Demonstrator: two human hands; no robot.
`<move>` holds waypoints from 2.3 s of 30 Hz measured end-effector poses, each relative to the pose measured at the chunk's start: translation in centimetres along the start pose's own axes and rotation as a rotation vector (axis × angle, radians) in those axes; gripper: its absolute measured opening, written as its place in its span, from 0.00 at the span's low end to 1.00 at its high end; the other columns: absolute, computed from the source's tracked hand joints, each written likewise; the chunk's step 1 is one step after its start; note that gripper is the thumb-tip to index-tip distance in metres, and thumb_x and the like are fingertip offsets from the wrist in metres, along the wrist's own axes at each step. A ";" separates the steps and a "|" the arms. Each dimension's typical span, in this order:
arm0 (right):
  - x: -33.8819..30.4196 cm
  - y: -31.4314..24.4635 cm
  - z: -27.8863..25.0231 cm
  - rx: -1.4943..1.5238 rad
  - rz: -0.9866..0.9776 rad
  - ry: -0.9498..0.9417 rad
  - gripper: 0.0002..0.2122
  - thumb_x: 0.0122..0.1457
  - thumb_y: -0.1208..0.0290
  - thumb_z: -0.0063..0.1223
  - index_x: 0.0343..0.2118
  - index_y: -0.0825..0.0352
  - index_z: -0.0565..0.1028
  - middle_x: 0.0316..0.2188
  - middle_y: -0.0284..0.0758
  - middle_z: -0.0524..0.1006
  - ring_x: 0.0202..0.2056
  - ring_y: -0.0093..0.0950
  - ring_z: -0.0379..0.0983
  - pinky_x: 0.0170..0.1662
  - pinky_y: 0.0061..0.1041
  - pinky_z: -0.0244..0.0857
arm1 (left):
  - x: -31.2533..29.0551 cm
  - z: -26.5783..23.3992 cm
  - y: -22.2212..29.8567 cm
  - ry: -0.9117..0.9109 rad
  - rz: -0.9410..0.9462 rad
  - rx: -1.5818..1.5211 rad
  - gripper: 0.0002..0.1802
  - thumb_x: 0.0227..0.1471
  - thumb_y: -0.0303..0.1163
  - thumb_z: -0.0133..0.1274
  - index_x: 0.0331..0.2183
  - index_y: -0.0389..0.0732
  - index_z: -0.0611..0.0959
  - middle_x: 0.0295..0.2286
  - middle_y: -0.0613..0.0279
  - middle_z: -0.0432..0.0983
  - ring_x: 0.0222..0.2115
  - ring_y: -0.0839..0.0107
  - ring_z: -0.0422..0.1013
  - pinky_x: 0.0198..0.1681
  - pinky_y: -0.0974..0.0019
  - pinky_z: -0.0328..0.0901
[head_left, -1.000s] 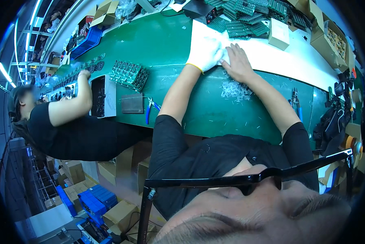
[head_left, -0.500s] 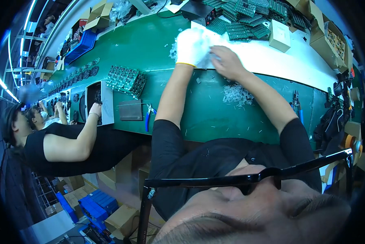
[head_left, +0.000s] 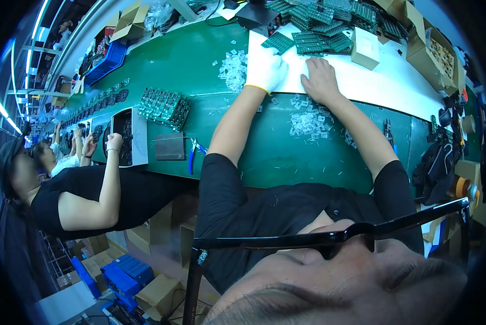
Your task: Assembling and processing electronic components on an industrial production line.
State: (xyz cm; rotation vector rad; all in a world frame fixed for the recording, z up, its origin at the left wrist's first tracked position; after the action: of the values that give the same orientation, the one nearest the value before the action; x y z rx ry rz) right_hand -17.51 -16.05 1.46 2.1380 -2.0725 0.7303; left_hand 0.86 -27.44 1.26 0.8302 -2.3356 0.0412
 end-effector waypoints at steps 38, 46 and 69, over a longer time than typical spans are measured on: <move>3.0 4.1 -4.4 0.104 -0.237 0.239 0.06 0.59 0.75 0.61 0.38 0.68 0.81 0.40 0.41 0.83 0.46 0.43 0.78 0.53 0.42 0.71 | 3.0 1.2 5.2 0.159 -0.013 0.045 0.12 0.52 0.37 0.56 0.26 0.38 0.86 0.27 0.50 0.81 0.33 0.50 0.78 0.39 0.45 0.72; -11.5 -0.8 -9.8 0.230 -0.160 -0.277 0.30 0.62 0.53 0.65 0.61 0.68 0.75 0.64 0.52 0.70 0.67 0.53 0.62 0.69 0.51 0.56 | -2.3 -3.9 2.3 -0.120 0.133 0.025 0.10 0.51 0.34 0.58 0.22 0.41 0.84 0.25 0.54 0.81 0.29 0.50 0.78 0.34 0.45 0.72; -9.5 -11.6 -4.0 0.390 -0.463 -0.222 0.22 0.68 0.60 0.58 0.58 0.70 0.75 0.65 0.53 0.69 0.70 0.50 0.61 0.73 0.53 0.53 | -3.4 -10.1 -1.5 -0.155 -0.064 0.214 0.17 0.55 0.43 0.58 0.42 0.43 0.88 0.42 0.54 0.82 0.47 0.50 0.72 0.49 0.43 0.64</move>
State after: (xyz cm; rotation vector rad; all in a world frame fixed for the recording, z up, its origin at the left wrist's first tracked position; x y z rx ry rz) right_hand -7.23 -4.75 4.49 2.8823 -1.4984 0.9207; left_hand 9.44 -24.45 6.93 1.0457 -2.4782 0.2087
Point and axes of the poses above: each hand's wrist, its own x-axis towards the middle knuckle, its own z-axis out of the palm, y = z × x, the point moved 2 cm from there along x, towards the middle knuckle
